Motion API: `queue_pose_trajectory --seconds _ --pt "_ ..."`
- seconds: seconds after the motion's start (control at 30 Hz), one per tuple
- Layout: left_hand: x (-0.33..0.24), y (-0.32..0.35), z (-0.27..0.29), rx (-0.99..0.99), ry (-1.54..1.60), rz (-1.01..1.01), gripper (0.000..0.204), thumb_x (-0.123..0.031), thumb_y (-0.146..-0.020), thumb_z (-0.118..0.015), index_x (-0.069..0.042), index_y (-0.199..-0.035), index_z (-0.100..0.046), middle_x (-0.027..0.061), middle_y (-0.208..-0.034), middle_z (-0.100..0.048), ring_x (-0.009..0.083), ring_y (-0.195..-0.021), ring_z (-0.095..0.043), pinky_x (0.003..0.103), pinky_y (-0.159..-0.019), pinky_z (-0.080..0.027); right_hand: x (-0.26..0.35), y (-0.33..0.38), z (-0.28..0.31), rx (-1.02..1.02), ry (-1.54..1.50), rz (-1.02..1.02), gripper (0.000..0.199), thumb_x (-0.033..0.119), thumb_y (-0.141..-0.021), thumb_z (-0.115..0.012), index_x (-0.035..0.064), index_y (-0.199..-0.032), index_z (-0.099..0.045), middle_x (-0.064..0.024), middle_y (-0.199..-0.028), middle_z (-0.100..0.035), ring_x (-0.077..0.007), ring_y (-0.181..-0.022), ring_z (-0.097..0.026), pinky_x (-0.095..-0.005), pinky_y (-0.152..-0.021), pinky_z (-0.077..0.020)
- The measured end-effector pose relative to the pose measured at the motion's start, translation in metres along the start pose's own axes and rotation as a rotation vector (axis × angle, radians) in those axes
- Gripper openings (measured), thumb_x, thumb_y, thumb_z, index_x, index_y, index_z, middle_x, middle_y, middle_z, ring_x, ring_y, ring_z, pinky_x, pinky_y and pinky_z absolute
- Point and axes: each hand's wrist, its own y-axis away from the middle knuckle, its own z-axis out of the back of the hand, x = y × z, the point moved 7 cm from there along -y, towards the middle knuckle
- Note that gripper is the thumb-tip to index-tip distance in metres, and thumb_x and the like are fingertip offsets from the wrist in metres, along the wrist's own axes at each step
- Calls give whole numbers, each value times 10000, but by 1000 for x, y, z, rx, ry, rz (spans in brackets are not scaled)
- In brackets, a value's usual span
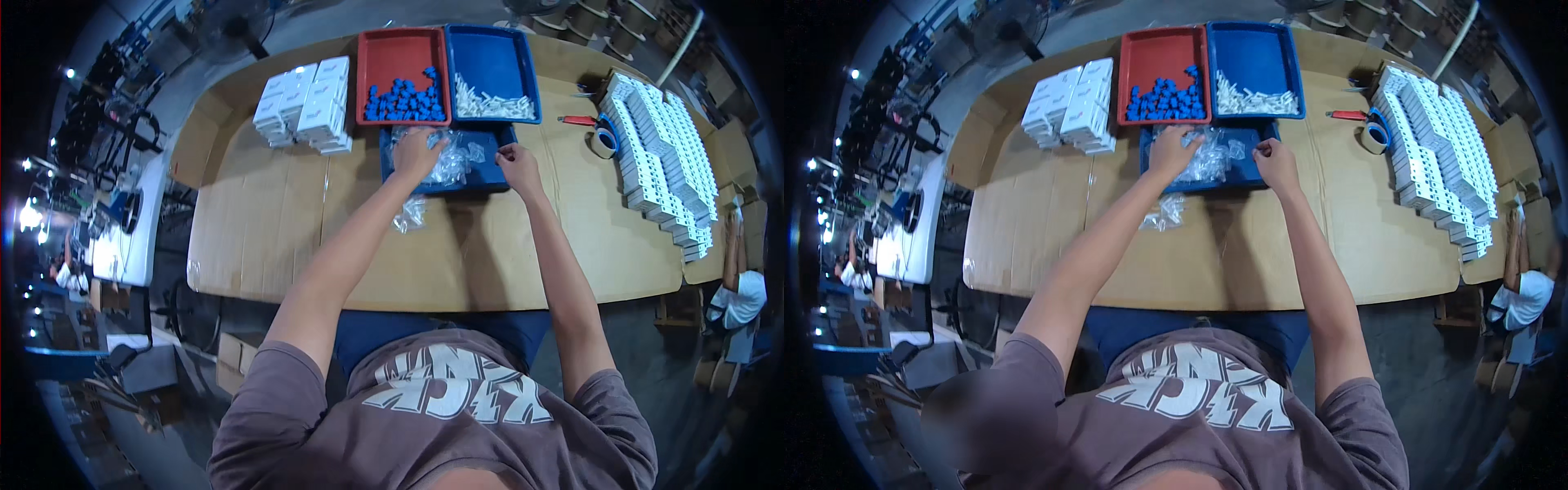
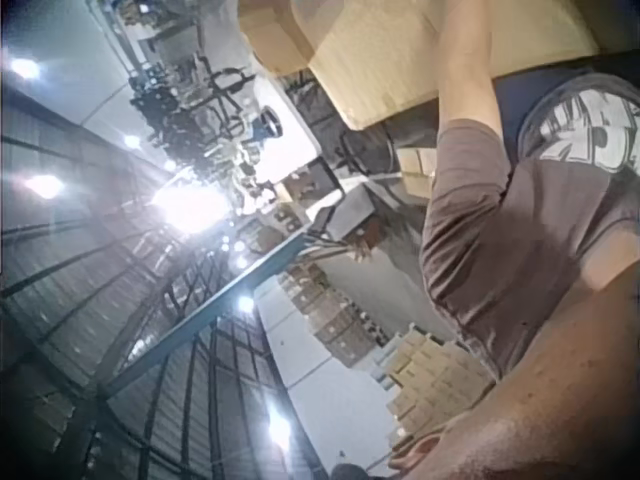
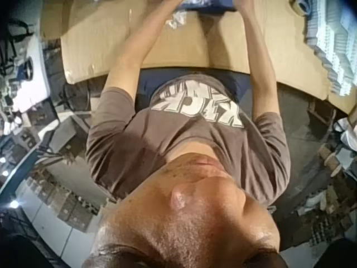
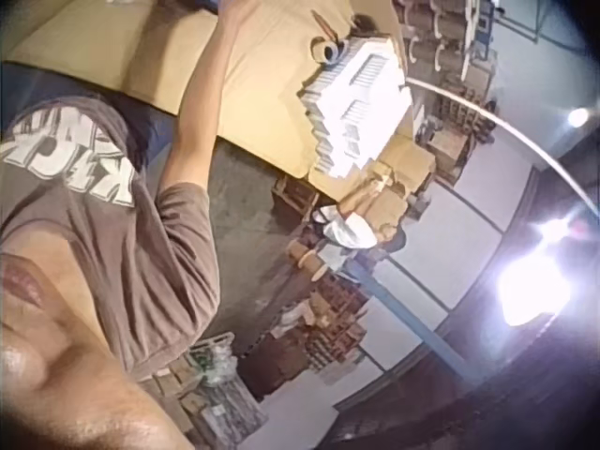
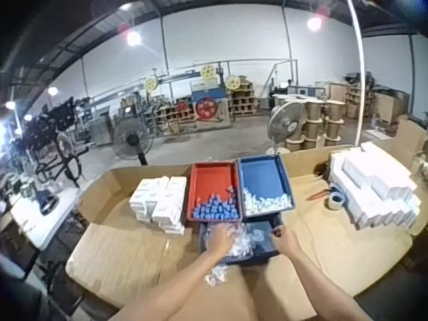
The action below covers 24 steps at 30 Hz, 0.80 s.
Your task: Packing small white boxes with components and organizing them on a factory table.
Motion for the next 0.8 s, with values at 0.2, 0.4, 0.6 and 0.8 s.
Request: queue_pose_trajectory --seconds 0.2,0.4,0.6,0.8 --pt "41 105 56 34 255 222 214 -258 -918 -731 -70 -1015 -766 136 -982 -745 340 -982 -706 462 -856 -547 57 106 -60 383 -25 124 174 82 -888 -714 14 -1048 -722 -187 -974 -746 -364 -914 -720 -420 -809 -556" --pt "55 190 68 -11 65 187 258 -213 -861 -783 -103 -1093 -750 110 -1097 -705 330 -1059 -656 444 -929 -523 63 141 -116 134 83 316 227 62 -894 -701 39 -1119 -707 -154 -1053 -695 -360 -954 -690 -475 -809 -548" --pt "20 191 57 56 59 -93 344 -204 -834 -800 -146 -1169 -749 78 -1192 -641 317 -1198 -586 431 -987 -496 51 149 -116 113 -144 57 133 72 -890 -722 25 -1014 -728 -143 -977 -696 -335 -853 -705 -394 -763 -553" --pt "26 186 35 193 37 -213 229 -222 -883 -746 -154 -1102 -754 21 -1114 -641 255 -1141 -588 412 -966 -471 44 154 -72 -20 -382 0 190 105 -929 -739 17 -1092 -782 -28 -864 -742 -82 -719 -605 -284 -655 -494"
